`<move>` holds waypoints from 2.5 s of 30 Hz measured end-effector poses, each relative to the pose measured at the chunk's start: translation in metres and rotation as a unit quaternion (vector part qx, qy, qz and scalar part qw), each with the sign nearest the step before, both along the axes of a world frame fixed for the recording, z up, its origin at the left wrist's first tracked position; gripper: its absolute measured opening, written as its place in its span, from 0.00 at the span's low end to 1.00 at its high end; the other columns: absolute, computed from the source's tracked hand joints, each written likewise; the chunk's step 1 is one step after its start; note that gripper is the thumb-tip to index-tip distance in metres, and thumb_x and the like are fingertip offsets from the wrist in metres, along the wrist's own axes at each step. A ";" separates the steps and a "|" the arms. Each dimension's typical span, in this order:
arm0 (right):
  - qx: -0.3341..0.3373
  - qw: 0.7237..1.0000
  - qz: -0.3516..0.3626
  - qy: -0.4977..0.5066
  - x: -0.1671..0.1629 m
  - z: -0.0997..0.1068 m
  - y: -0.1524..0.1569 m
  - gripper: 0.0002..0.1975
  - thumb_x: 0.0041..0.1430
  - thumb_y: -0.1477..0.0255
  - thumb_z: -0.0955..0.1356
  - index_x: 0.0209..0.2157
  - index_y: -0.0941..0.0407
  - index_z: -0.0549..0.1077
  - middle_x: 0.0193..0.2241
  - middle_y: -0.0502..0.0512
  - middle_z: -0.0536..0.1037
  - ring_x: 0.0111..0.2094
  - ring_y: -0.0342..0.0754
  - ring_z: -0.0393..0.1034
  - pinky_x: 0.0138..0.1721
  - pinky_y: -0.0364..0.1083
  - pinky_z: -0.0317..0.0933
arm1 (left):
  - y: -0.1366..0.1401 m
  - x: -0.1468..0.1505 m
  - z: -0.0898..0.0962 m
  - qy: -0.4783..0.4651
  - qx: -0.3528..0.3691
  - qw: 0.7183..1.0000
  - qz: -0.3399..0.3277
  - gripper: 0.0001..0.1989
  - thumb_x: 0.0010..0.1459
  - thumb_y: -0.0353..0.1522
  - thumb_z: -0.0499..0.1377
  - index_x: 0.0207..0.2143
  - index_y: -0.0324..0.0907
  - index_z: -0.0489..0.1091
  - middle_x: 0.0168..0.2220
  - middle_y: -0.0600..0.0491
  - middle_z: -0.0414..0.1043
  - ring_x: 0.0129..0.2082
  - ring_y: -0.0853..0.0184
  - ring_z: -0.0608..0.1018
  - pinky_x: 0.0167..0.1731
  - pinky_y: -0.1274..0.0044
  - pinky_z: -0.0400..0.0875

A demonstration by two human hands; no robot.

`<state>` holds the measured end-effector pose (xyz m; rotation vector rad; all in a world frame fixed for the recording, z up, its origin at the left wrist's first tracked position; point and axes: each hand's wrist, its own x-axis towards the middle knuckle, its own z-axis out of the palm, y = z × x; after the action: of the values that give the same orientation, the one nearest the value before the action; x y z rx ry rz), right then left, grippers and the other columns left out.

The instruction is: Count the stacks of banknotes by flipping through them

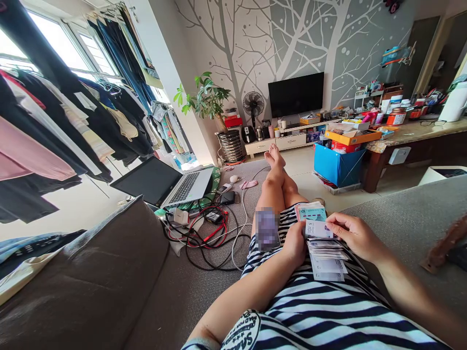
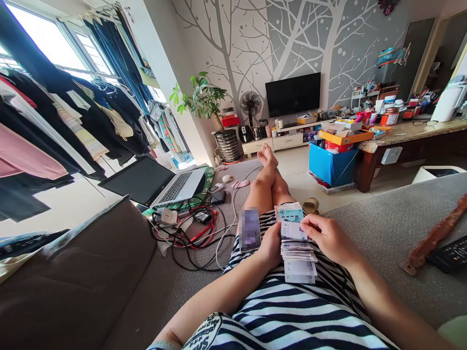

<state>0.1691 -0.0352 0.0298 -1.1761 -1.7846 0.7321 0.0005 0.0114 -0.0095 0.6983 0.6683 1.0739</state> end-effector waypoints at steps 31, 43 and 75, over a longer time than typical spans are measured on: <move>-0.022 0.998 0.039 -0.033 0.004 0.002 -0.003 0.19 0.69 0.55 0.64 0.31 0.54 0.73 0.27 0.49 0.74 0.29 0.47 0.64 0.31 0.44 0.57 | 0.001 -0.002 0.001 -0.021 -0.012 0.999 -0.022 0.17 0.42 0.41 0.69 0.32 0.38 0.76 0.34 0.44 0.81 0.44 0.49 0.81 0.46 0.65 0.72; -0.053 0.995 0.083 0.009 0.005 -0.002 -0.001 0.26 0.68 0.49 0.62 0.28 0.56 0.74 0.25 0.52 0.75 0.26 0.46 0.65 0.29 0.44 0.59 | 0.002 0.000 -0.002 -0.030 -0.021 0.999 -0.026 0.17 0.41 0.40 0.69 0.31 0.38 0.76 0.34 0.43 0.81 0.41 0.49 0.82 0.47 0.63 0.73; 0.015 1.000 -0.003 -0.003 0.002 -0.001 0.001 0.21 0.67 0.53 0.64 0.31 0.54 0.75 0.27 0.51 0.77 0.31 0.50 0.69 0.33 0.44 0.61 | -0.003 0.000 0.004 -0.016 -0.006 1.000 -0.003 0.15 0.42 0.41 0.68 0.29 0.39 0.75 0.30 0.46 0.79 0.42 0.52 0.80 0.46 0.66 0.72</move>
<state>0.1711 -0.0339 0.0286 -1.1635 -1.7907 0.6963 0.0006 0.0085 -0.0057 0.6707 0.6434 1.0724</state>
